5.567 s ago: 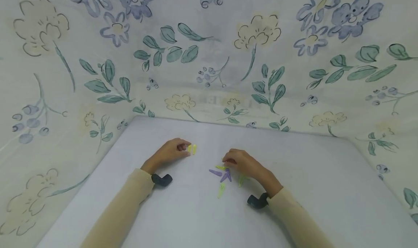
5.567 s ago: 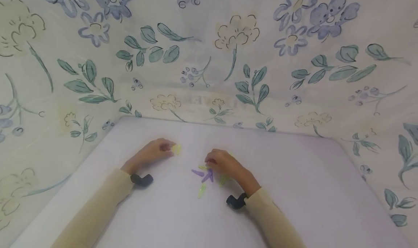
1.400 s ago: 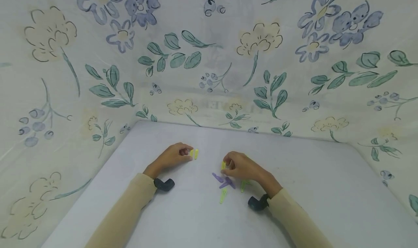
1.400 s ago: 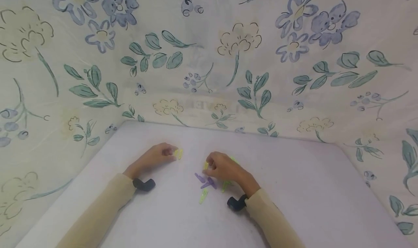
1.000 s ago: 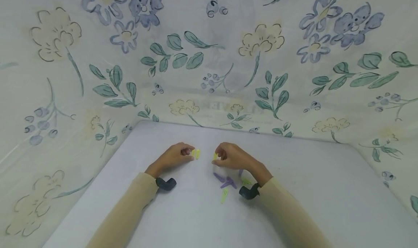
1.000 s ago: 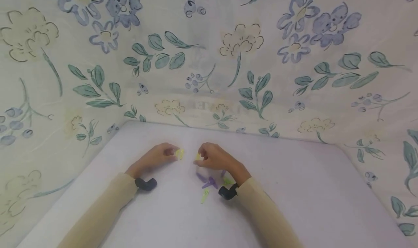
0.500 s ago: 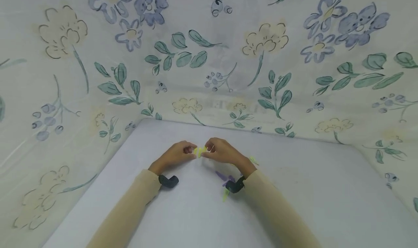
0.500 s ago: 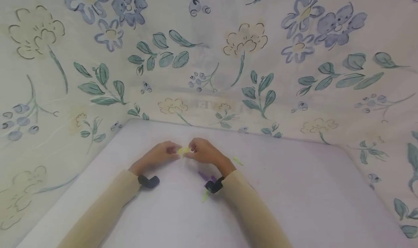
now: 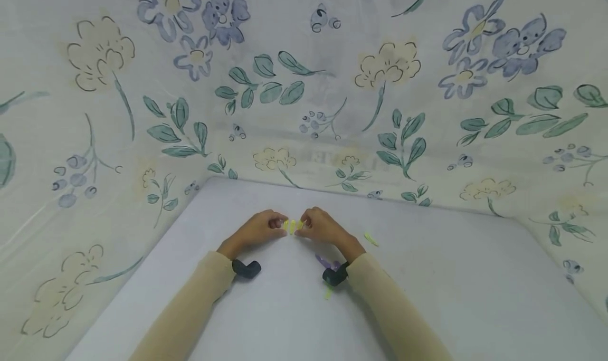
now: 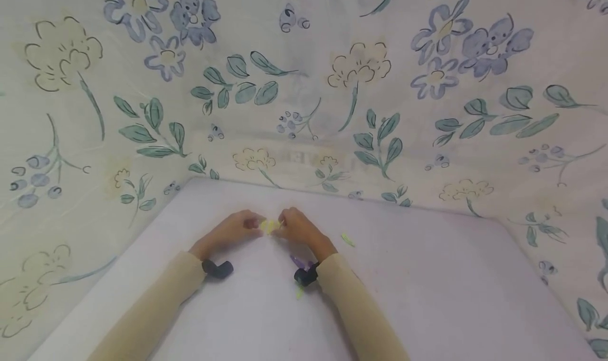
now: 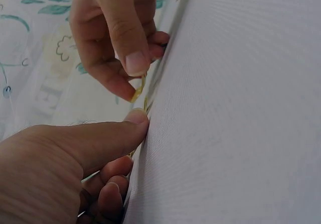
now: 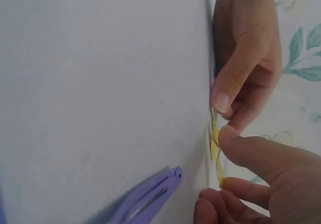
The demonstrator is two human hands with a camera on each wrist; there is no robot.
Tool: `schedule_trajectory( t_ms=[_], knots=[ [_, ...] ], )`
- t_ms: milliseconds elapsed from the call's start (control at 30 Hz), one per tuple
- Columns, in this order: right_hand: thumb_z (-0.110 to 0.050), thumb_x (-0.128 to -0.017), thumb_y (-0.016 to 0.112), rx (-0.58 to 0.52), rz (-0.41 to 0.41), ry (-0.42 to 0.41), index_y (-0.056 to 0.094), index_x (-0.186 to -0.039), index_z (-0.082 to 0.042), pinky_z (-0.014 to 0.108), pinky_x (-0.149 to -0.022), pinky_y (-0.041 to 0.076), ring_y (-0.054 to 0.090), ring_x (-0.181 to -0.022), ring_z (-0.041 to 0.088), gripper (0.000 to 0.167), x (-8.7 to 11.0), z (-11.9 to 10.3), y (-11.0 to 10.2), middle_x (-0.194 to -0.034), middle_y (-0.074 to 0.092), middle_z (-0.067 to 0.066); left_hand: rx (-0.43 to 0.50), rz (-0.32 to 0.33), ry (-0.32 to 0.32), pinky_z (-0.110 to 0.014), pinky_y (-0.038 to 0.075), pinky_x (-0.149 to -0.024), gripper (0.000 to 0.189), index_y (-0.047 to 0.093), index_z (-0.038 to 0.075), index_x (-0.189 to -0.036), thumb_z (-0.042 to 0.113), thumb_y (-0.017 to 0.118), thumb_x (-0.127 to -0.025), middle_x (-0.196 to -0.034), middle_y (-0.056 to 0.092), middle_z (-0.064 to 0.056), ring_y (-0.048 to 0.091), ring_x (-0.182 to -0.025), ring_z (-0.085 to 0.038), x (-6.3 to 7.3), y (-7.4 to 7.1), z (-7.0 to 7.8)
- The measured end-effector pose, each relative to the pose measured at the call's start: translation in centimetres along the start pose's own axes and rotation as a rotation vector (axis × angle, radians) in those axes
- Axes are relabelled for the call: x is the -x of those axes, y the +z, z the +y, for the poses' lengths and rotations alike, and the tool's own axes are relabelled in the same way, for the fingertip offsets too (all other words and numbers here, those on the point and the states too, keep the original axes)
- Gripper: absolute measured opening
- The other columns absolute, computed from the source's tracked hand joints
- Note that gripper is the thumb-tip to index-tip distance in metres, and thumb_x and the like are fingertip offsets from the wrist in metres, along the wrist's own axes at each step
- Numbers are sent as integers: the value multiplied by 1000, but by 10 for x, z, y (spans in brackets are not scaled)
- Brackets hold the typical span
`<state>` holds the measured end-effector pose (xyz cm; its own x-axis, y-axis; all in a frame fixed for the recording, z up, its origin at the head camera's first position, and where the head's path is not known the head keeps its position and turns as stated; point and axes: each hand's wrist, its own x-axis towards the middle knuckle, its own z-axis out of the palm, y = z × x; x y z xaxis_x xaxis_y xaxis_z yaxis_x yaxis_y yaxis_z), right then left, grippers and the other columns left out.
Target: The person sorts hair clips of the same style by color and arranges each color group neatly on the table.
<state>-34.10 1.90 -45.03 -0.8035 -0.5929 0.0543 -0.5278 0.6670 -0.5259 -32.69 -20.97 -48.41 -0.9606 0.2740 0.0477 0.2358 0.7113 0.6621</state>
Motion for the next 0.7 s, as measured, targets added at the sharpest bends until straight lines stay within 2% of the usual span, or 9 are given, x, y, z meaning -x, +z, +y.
schedule_trajectory(
  t_ms=[267,467,700],
  knots=[
    [-30,-88,77,55,-54,27,64,-116,-1,34,-86,51,57,-95,18,42,-6,-4,0,-108,61,8,10,9,19,-31,46,-81,43,67,14,-128,27,76,-88,-96,62,3,55,-89,-13,3,-2,2],
    [-31,-88,77,80,-50,37,64,-118,-1,36,-88,51,58,-96,20,44,-5,-4,1,-107,62,9,27,0,45,-33,47,-84,44,67,13,-127,27,77,-87,-97,62,2,56,-90,-14,6,-2,4],
    [-29,-88,77,61,-55,25,64,-119,-1,37,-86,52,60,-98,23,43,-3,-5,0,-106,62,11,13,0,31,-32,47,-83,45,66,13,-128,27,77,-87,-96,61,2,56,-90,-14,5,-1,2]
  ],
)
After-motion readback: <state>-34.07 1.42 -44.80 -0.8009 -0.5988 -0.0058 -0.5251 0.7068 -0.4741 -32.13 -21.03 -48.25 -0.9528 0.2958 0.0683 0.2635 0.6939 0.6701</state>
